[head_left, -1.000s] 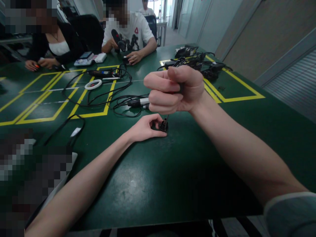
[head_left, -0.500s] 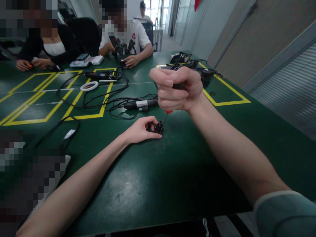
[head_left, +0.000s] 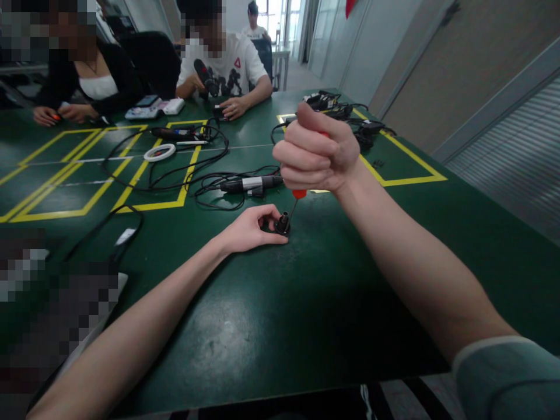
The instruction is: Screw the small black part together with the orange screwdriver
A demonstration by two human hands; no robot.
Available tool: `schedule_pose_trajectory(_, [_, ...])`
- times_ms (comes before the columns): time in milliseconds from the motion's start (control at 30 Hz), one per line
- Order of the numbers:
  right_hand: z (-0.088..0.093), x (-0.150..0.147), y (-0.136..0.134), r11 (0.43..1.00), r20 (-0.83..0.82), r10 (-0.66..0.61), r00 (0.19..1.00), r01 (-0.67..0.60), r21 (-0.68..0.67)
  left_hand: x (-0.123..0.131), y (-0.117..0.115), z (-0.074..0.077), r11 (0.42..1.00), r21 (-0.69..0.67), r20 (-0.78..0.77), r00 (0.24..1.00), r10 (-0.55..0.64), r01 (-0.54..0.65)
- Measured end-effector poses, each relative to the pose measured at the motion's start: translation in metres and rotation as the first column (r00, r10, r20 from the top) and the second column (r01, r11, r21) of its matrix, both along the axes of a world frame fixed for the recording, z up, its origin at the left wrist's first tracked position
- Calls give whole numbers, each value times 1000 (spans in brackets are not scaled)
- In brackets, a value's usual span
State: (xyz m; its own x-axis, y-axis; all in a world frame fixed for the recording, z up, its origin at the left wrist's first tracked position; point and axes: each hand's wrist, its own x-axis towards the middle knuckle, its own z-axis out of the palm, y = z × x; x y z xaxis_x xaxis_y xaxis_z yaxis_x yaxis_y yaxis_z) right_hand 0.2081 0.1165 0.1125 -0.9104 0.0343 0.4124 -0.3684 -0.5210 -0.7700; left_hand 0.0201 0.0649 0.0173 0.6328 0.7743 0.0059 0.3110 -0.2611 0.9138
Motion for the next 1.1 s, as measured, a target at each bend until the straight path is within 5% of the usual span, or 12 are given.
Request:
schedule_pose_trajectory(167, [4,-10,-7,993,46,118,992,-119,17,0,0,0,1000,0,7,1000,0,0])
schedule_pose_trajectory(333, [-5,-15,-3,998,-151,70,986,-68,19,1,0,0,1000,2,11,1000,-4,4])
schedule_pose_trajectory(633, [-1,1,9,994,36,110,993,-110,6,0,-1,0,1000,8,1,1000,7,-7])
schedule_pose_trajectory(833, [-3,-16,-5,992,-71,104,992,-99,78,0,0,-1,1000,4,8,1000,2,-2])
schedule_pose_trajectory(1100, [2,-8,-4,997,35,-76,996,76,4,-1,1,-3,1000,5,8,1000,3,-3])
